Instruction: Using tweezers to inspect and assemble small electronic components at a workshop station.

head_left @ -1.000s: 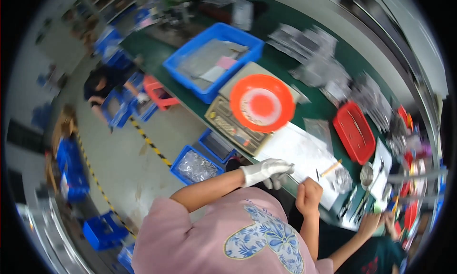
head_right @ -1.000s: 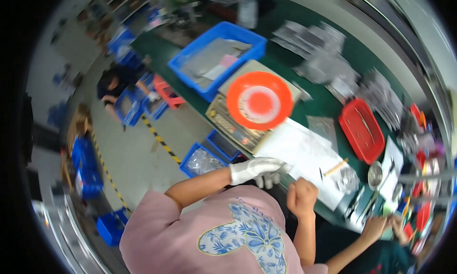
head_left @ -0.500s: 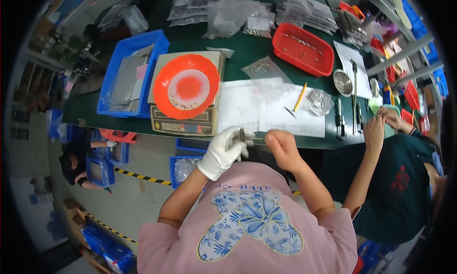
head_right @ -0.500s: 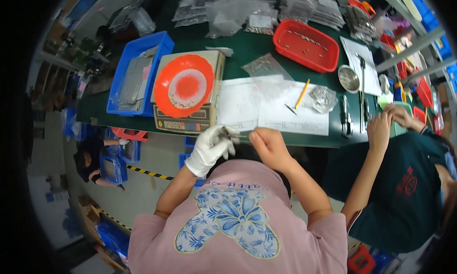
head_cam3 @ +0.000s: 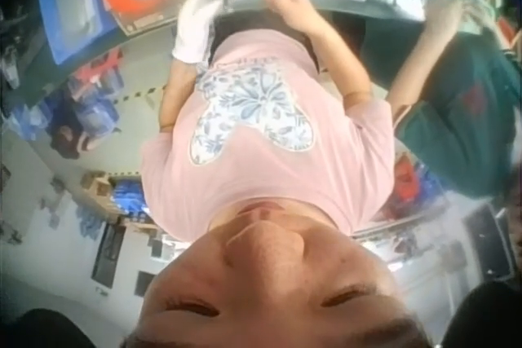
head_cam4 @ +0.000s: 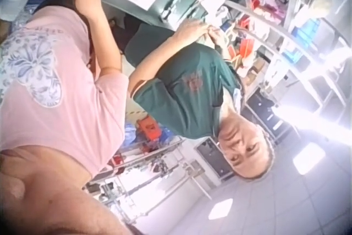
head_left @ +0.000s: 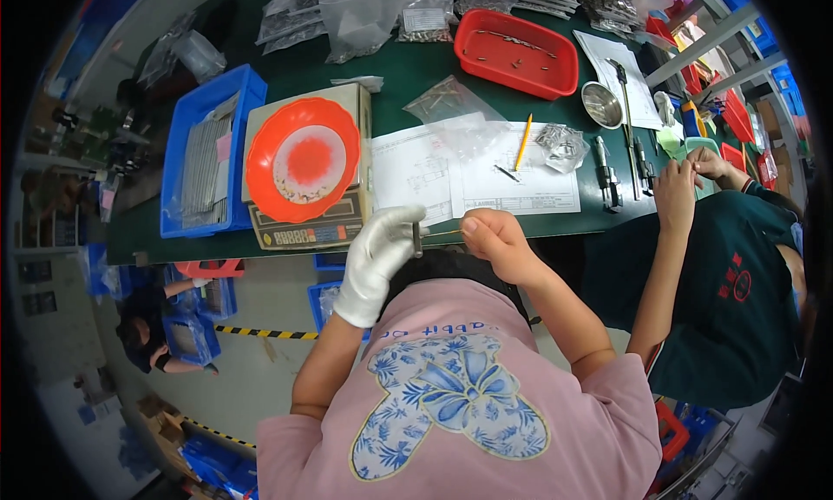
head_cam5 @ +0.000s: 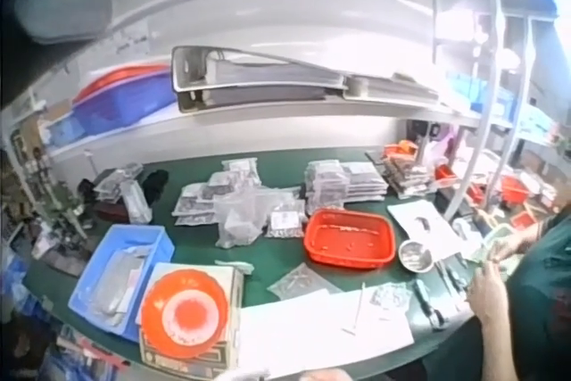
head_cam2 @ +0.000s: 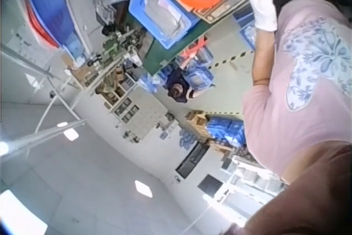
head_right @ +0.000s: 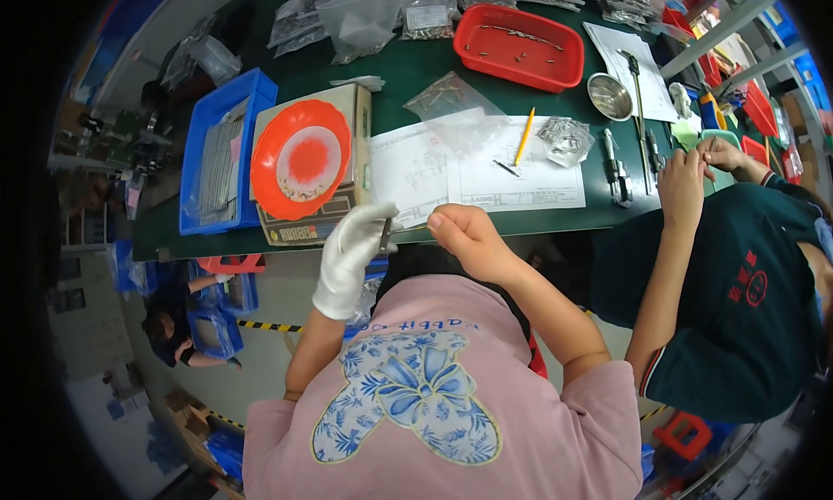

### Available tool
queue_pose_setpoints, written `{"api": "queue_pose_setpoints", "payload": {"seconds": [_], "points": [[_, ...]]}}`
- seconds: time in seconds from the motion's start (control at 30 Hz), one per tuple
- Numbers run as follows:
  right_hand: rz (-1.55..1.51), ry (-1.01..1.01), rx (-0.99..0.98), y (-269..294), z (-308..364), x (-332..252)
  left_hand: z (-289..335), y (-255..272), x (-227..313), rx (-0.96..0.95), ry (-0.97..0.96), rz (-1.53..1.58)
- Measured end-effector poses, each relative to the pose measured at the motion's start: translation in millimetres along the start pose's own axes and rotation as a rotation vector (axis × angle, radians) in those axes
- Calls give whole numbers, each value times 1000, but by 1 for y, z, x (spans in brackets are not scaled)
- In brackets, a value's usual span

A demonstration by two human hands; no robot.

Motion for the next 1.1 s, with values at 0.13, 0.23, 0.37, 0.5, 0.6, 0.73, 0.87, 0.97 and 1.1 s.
{"api": "queue_pose_setpoints", "payload": {"seconds": [0.13, 0.23, 0.37, 0.5, 0.6, 0.73, 0.87, 0.97, 1.1], "points": [[359, 147, -84, -1, -1, -14, 1, -15, -35, -259, 443, -14], [107, 20, 3, 3, -1, -1, 15, -19, 32, 53, -523, -683], [87, 8, 26, 7, 0, 1, -4, 9, -4, 89, 75, 84], [242, 65, -26, 6, -3, -11, -5, -16, -38, -284, 410, 160], [205, 43, -22, 7, -3, -3, -7, -11, -5, -129, 10, -215], [117, 39, 1, 9, -2, 1, -1, -9, 20, -10, -212, -223], [264, 95, -29, 8, -1, -10, -9, -8, -27, -97, 347, 90], [269, 103, -36, 7, -2, -9, -8, -10, -27, -76, 294, -144], [195, 44, -10, 9, -3, -3, 8, -28, 33, -40, -431, -445]]}}
Point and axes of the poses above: each hand's wrist, its own z-axis away from the middle knuckle, its own y-axis out of the back of the hand, x = y × z, the point moved 10 cm from there along -z, towards the middle knuckle, and after that the axes turned 14 degrees about y, right-handed, at the moved point
